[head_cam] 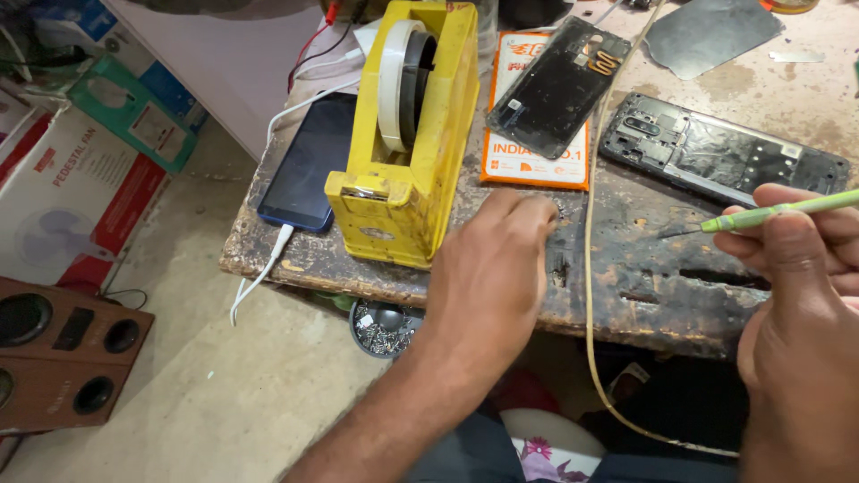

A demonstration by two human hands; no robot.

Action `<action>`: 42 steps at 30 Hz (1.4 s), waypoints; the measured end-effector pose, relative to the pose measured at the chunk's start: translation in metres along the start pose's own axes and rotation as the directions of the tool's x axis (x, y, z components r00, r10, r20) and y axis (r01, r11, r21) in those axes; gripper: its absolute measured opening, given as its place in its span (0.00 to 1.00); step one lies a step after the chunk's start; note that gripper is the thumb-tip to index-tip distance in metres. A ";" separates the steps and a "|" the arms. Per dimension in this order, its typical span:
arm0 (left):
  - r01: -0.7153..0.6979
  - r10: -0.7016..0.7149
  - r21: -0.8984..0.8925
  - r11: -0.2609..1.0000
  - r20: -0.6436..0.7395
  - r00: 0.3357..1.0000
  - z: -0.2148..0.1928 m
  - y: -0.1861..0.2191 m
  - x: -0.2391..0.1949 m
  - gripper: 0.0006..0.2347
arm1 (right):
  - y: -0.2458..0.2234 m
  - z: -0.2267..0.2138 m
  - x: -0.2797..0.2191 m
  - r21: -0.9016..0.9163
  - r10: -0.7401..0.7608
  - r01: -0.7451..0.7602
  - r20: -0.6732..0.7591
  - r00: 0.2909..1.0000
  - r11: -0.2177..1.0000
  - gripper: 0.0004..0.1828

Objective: The person uses a green-handled screwdriver to remove screws from a disassembled mobile phone. They place the screws into a small metal container and continue working on the phone chassis.

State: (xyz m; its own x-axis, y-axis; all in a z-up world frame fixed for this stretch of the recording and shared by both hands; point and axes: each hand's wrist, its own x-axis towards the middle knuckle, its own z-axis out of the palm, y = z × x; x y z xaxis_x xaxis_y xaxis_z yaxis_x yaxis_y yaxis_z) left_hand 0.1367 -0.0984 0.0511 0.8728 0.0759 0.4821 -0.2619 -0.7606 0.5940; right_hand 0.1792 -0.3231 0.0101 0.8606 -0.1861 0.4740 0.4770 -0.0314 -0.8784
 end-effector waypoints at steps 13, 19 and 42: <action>0.001 -0.001 -0.002 1.000 -0.013 1.000 0.007 0.001 0.003 0.04 | -0.010 0.007 0.001 -0.057 -0.034 0.033 -0.028 0.999 0.998 0.08; -0.010 0.009 0.041 0.999 0.005 1.000 0.007 -0.003 0.011 0.04 | -0.011 0.006 0.000 -0.102 -0.044 0.042 -0.017 0.999 0.994 0.09; -0.132 0.066 0.315 0.940 0.214 0.975 0.017 0.015 0.041 0.08 | -0.024 0.014 0.002 -0.014 0.035 -0.036 -0.053 0.998 0.999 0.08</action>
State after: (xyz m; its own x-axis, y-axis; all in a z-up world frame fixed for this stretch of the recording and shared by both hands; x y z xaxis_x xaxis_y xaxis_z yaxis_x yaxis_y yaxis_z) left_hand 0.1757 -0.1173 0.0687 0.9216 -0.1137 0.3712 -0.2320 -0.9280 0.2916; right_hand 0.1716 -0.3085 0.0333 0.8661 -0.2390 0.4391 0.4433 -0.0388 -0.8955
